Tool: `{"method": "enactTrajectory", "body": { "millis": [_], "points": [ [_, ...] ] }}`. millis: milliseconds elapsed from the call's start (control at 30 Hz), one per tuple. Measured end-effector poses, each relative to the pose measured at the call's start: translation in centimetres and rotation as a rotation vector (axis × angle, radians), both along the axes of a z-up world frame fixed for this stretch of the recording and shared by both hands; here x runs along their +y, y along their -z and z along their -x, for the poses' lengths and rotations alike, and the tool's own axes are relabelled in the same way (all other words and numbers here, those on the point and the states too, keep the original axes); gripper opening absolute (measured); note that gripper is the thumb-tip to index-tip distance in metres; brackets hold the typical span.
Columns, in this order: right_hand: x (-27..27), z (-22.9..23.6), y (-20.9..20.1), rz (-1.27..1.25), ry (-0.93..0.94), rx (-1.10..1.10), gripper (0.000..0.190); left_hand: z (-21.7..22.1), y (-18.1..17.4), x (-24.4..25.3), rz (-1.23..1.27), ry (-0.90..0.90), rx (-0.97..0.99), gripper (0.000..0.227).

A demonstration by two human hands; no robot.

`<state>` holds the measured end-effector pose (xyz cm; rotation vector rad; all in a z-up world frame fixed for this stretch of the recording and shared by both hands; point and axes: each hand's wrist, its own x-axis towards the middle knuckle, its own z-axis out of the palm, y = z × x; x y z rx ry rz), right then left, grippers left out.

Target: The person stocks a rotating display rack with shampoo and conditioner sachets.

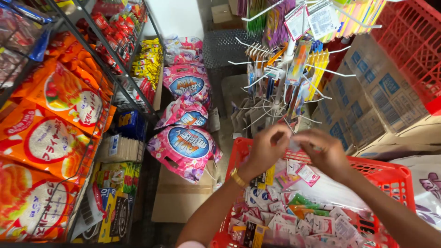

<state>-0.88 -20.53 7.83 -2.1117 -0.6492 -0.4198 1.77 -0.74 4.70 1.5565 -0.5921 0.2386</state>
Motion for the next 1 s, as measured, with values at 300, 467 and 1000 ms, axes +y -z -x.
{"method": "enactTrajectory", "body": {
  "millis": [300,467,1000],
  "points": [
    [2.8,-3.5,-12.9,-0.008,0.174,-0.517,0.019,-5.3,-13.5,-2.1,0.13,-0.283,-0.303,0.015],
    [2.9,-5.0,-15.3,-0.036,0.226,-0.527,0.017,-7.8,-15.6,-2.9,0.187,-0.31,-0.409,0.015],
    [3.2,-6.6,-15.4,-0.113,0.221,-0.514,0.019,-9.0,-16.3,-2.6,0.123,-0.289,-0.436,0.017]
  ]
}}
